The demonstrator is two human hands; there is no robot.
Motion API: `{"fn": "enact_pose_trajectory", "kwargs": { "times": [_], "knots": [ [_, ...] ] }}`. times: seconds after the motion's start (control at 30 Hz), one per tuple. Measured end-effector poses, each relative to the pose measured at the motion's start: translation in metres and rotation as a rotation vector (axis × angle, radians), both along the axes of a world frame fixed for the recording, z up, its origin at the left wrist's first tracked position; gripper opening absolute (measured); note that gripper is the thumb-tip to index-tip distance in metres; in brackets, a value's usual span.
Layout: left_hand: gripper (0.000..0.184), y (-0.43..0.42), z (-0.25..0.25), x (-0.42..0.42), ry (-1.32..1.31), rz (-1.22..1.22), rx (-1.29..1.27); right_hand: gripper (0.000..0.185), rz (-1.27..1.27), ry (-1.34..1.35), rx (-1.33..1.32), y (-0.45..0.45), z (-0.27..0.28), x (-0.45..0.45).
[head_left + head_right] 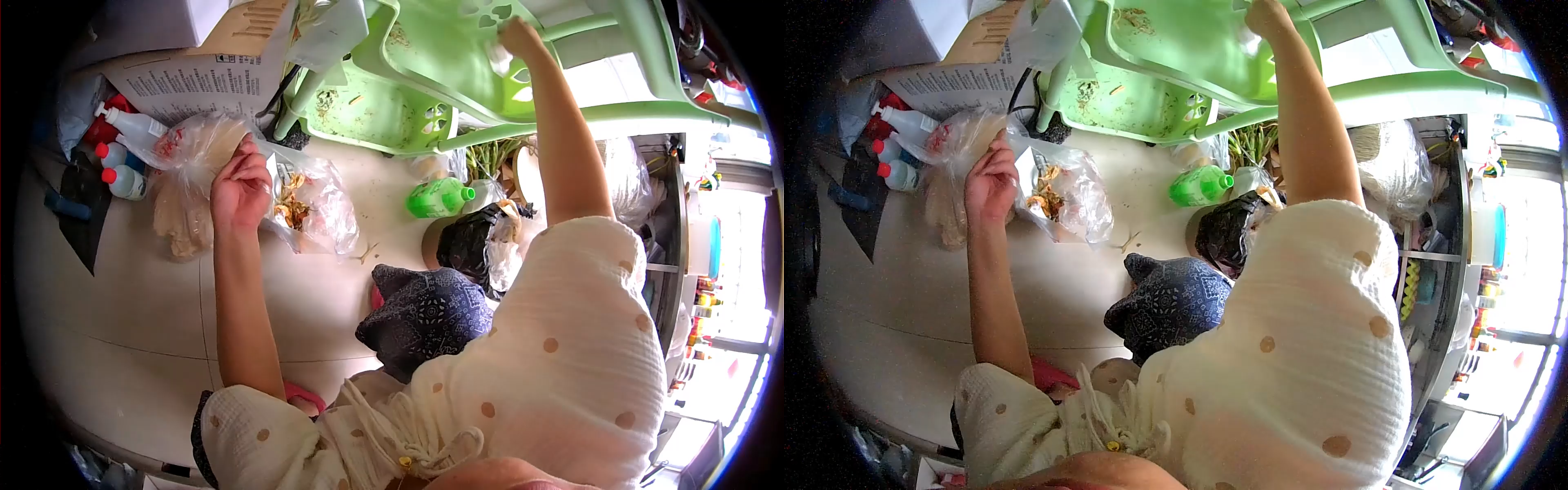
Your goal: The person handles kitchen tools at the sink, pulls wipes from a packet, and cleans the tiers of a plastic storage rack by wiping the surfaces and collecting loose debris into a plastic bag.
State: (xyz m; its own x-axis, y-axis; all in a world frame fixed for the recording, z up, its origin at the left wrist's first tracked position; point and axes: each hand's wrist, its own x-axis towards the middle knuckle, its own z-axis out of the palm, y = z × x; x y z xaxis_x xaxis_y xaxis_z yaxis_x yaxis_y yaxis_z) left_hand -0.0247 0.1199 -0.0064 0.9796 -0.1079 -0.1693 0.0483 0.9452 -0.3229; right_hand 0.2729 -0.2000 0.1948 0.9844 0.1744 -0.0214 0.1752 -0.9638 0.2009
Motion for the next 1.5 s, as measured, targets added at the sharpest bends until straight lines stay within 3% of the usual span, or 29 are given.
{"fn": "enact_pose_trajectory", "kwargs": {
  "times": [0.03, 0.1, 0.17, 0.27, 0.37, 0.4, 0.5, 0.53, 0.63, 0.73, 0.77, 0.83, 0.87, 1.0, 1.1, 1.2, 1.3, 1.5],
  "knots": [
    [0.034, 0.000, 0.000, 0.001, -0.001, -0.001, -0.002, 0.027, -0.058, -0.038, -0.255, -0.008, -0.003, 0.002],
    [0.025, 0.000, 0.003, 0.001, 0.017, -0.022, -0.013, 0.028, -0.111, -0.071, -0.260, -0.022, -0.022, -0.004],
    [0.023, 0.000, 0.003, 0.000, 0.027, -0.035, -0.025, 0.033, -0.276, 0.163, -0.390, -0.033, -0.043, 0.003],
    [0.023, 0.002, 0.004, -0.001, 0.020, -0.035, -0.031, 0.033, -0.352, -0.050, -0.264, -0.012, -0.048, -0.019],
    [0.024, 0.000, 0.006, -0.001, 0.003, -0.037, -0.030, 0.036, -0.277, 0.008, -0.117, -0.020, -0.063, 0.000],
    [0.024, 0.000, 0.006, -0.001, -0.003, -0.035, -0.036, 0.038, -0.243, 0.077, -0.245, 0.001, -0.054, -0.018],
    [0.024, 0.001, 0.007, -0.003, 0.005, -0.029, -0.020, 0.036, -0.249, -0.024, -0.223, 0.007, -0.081, -0.006],
    [0.024, 0.000, 0.009, -0.004, 0.015, -0.024, -0.010, 0.033, -0.169, -0.201, -0.154, 0.003, -0.088, -0.005],
    [0.025, -0.001, 0.011, -0.004, 0.034, -0.019, 0.005, 0.027, -0.139, -0.049, -0.014, 0.006, -0.072, 0.000],
    [0.026, -0.002, 0.010, -0.003, 0.016, -0.017, 0.025, 0.023, -0.104, -0.082, 0.052, 0.032, -0.072, 0.005],
    [0.026, -0.003, 0.009, -0.003, 0.010, -0.017, 0.025, 0.022, 0.072, -0.135, -0.008, 0.039, -0.073, 0.002],
    [0.026, -0.003, 0.007, -0.001, 0.000, -0.024, 0.021, 0.024, -0.003, -0.030, 0.140, 0.065, -0.078, 0.010],
    [0.027, -0.003, 0.007, -0.001, 0.005, -0.024, 0.030, 0.025, 0.123, -0.123, 0.179, 0.080, -0.075, 0.000],
    [0.027, -0.004, 0.011, -0.003, 0.026, -0.017, 0.070, 0.023, 0.129, -0.191, 0.304, 0.124, -0.070, 0.004],
    [0.028, -0.005, 0.010, -0.004, 0.002, -0.022, 0.072, 0.020, 0.269, -0.308, 0.261, 0.146, -0.080, 0.012],
    [0.029, -0.007, 0.012, -0.007, 0.003, -0.034, 0.078, 0.019, 0.198, -0.282, 0.316, 0.148, -0.077, 0.005],
    [0.029, -0.008, 0.014, -0.006, 0.018, -0.042, 0.101, 0.020, 0.363, -0.307, 0.394, 0.147, -0.088, 0.009],
    [0.031, -0.008, 0.017, -0.006, 0.006, -0.050, 0.105, 0.021, 0.461, -0.090, 0.549, 0.163, -0.075, -0.024]
  ]
}}
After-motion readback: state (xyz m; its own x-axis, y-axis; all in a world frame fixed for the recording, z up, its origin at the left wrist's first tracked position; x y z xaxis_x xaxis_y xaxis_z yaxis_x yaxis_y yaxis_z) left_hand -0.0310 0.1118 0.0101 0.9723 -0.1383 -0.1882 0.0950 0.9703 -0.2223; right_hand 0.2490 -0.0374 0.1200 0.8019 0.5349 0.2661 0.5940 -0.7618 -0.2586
